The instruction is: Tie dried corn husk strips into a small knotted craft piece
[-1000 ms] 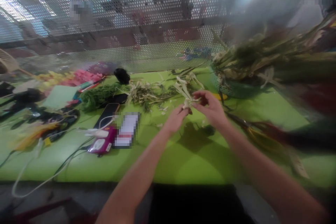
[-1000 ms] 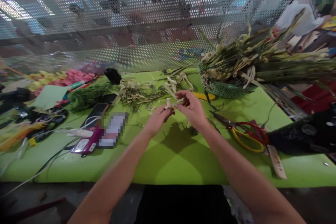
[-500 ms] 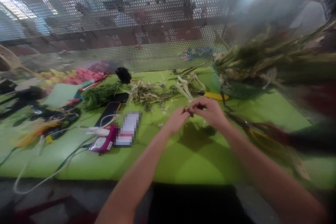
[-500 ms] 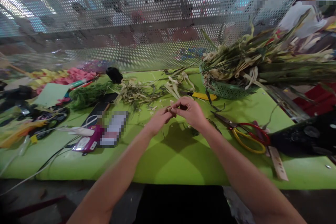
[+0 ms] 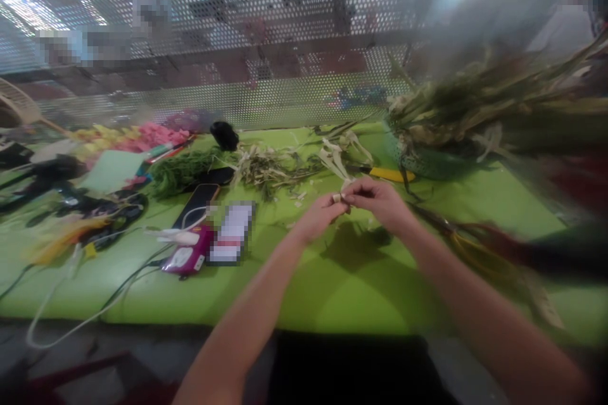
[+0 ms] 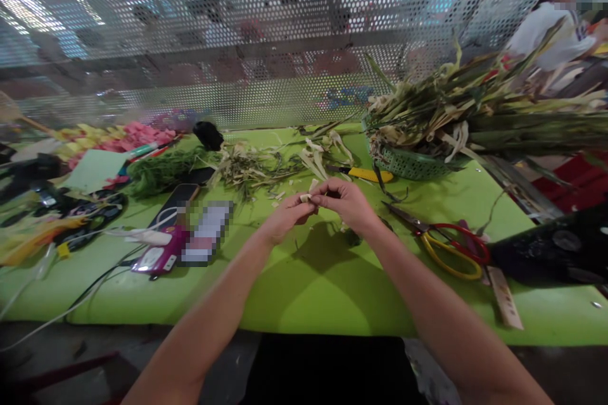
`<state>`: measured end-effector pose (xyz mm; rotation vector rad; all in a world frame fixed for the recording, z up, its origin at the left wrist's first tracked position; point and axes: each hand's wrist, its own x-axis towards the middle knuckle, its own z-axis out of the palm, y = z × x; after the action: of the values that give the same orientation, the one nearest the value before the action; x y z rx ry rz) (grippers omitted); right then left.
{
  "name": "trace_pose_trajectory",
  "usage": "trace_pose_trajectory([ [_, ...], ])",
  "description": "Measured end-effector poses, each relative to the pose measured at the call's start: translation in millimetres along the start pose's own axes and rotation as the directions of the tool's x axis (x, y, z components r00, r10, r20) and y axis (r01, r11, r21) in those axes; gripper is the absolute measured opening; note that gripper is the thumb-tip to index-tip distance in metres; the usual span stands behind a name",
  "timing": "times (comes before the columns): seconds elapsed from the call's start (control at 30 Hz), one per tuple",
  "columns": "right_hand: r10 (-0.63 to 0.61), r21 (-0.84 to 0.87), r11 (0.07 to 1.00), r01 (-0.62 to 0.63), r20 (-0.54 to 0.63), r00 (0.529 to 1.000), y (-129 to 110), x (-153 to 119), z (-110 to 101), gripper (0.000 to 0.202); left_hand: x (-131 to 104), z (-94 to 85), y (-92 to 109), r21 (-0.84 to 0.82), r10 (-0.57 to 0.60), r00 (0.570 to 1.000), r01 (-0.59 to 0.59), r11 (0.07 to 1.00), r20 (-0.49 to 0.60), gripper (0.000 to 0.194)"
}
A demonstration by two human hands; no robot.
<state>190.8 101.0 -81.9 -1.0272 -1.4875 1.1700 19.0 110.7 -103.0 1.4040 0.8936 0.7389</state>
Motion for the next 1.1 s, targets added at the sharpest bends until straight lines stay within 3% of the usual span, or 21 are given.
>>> trace_pose_trajectory([
  [0.1, -0.030, -0.066, 0.997, 0.029, -0.012, 0.999, -1.0, 0.0, 0.6, 0.021, -0.3, -0.2, 0.7, -0.007, 0.011, 1.000, -0.011, 1.000, 0.006, 0.014],
  [0.27, -0.025, -0.032, 0.999, 0.026, 0.025, 0.999, -3.4, -0.7, 0.5, 0.020, -0.8, -0.1, 1.6, 0.043, 0.005, 1.000, -0.005, 0.999, 0.016, 0.016],
  [0.37, -0.077, -0.177, 0.981, 0.082, 0.036, 0.996, -4.4, -1.7, -3.5, 0.011, -0.8, -0.3, 2.2, 0.094, 0.013, 1.000, -0.016, 0.995, 0.026, 0.014],
  [0.47, -0.170, -0.383, 0.905, 0.183, 0.068, 0.983, -5.9, -3.0, -8.1, 0.001, -1.2, -0.2, 4.0, 0.185, -0.001, 1.000, -0.002, 0.983, 0.017, 0.013],
  [0.57, -0.206, -0.474, 0.847, 0.240, 0.125, 0.971, -8.7, -3.8, -10.3, 0.007, -1.7, 0.2, 5.6, 0.230, -0.018, 1.000, 0.012, 0.973, 0.024, 0.013],
  [1.1, -0.247, -0.629, 0.715, 0.306, 0.182, 0.952, -10.9, -7.1, -7.7, 0.013, 2.1, -0.8, -1.8, 0.314, 0.037, 0.997, -0.056, 0.948, 0.066, 0.014],
])
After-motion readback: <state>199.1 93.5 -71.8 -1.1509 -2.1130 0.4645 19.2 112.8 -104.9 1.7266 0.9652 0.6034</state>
